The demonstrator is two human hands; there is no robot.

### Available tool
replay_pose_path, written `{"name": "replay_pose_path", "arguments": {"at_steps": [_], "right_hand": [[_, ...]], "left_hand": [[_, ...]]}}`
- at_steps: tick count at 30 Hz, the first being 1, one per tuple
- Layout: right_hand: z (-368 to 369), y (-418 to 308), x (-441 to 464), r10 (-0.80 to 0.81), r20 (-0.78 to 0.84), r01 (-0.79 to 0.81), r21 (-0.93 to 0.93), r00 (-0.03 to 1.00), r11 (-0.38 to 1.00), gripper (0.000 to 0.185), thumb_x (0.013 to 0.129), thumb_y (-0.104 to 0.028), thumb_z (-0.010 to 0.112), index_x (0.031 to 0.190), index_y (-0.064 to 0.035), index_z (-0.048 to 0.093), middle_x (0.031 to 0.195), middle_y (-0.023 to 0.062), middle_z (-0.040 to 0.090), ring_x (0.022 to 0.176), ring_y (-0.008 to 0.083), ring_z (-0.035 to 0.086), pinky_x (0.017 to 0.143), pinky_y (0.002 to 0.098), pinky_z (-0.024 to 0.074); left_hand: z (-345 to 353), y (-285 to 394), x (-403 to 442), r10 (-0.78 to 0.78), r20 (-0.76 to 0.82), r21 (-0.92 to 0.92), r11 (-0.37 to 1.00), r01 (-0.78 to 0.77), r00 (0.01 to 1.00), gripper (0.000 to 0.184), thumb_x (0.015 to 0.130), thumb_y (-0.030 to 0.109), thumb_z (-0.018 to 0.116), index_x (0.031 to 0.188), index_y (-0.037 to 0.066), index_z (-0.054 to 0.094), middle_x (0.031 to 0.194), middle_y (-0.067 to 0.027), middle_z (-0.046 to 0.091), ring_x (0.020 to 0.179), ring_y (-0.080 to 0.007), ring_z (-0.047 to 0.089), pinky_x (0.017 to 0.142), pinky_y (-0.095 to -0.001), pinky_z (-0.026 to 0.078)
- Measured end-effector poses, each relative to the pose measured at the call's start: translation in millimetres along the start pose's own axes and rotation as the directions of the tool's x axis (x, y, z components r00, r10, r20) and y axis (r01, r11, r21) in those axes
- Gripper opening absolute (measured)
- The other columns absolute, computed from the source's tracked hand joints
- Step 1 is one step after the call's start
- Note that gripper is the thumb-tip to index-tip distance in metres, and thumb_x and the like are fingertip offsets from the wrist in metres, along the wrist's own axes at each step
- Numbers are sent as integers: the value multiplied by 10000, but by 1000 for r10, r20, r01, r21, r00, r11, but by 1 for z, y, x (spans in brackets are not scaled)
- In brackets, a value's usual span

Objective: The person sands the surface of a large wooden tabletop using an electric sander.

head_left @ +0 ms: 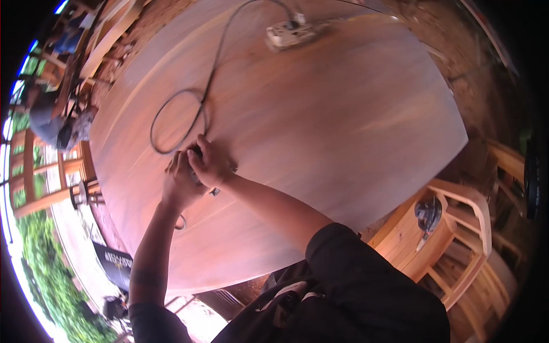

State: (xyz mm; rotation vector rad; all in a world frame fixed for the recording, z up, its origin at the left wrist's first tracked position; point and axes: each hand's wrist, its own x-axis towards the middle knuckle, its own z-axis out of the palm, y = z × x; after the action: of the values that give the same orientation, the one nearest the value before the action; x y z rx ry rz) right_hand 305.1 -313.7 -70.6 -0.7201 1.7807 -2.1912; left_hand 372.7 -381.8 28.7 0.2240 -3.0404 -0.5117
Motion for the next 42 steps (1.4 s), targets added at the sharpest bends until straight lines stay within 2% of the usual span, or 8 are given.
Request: {"name": "replay_pose_path", "arguments": {"at_steps": [7,23,26,32,36,39,41,42], "right_hand": [[-124,-21,43,90,-79,-89,5,993,996,144,936,-159,531,979,-22,541,881,186,680,865,349,675,774,426,509],[-459,-30,160,-18,-433,-26,-96,901,995,199,923,-199,560,980,-9,536,892,247,670,892,436,657,775,491,514],[-518,-32,177,21,-458,-76,-101,889,992,197,934,-194,537,989,-6,547,914,196,667,892,320,667,807,428,509],[-627,-44,204,22,-573,-168,-204,819,964,251,947,-257,552,980,-14,602,894,190,680,856,302,679,771,407,519],[-688,-33,222,-71,-594,-80,-225,802,971,260,941,-269,566,949,-14,615,857,138,680,811,212,657,737,361,519],[-736,-9,238,-107,-564,23,-154,819,988,259,927,-277,590,896,-20,604,821,98,646,768,168,609,702,335,500],[-759,7,243,-101,-527,68,-82,844,994,224,964,-262,565,906,-50,606,794,-1,585,731,64,522,661,261,460],[-758,3,245,-45,-537,49,-6,842,999,204,958,-235,554,908,-43,602,814,23,597,742,99,541,666,287,466]], "left_hand": [[33,79,93,75,72,-2,997,-75,995,671,652,242,836,1201,-8,541,1076,-195,619,944,-379,650,785,-476,541],[138,316,350,417,128,-64,909,-412,900,733,643,278,854,1256,37,532,1092,-190,601,974,-397,631,822,-488,510],[159,358,394,482,143,-37,875,-483,864,739,652,304,853,1257,33,526,1085,-198,599,968,-407,633,818,-497,512],[207,432,467,547,119,-70,837,-543,828,745,666,251,816,1294,30,482,1079,-202,614,1014,-424,625,848,-498,512],[226,477,503,517,152,-140,855,-500,842,704,669,231,783,1269,0,497,1078,-214,640,1056,-414,624,869,-478,518],[245,498,530,574,129,-65,819,-571,809,726,694,297,810,1300,52,494,1158,-208,646,1068,-377,646,890,-457,521],[243,514,535,546,162,47,828,-559,822,715,660,346,781,1238,2,540,1127,-216,653,1039,-362,664,883,-449,541],[241,519,536,531,172,103,828,-551,830,717,643,371,767,1207,-23,562,1112,-220,657,1024,-355,673,879,-445,551]]}}
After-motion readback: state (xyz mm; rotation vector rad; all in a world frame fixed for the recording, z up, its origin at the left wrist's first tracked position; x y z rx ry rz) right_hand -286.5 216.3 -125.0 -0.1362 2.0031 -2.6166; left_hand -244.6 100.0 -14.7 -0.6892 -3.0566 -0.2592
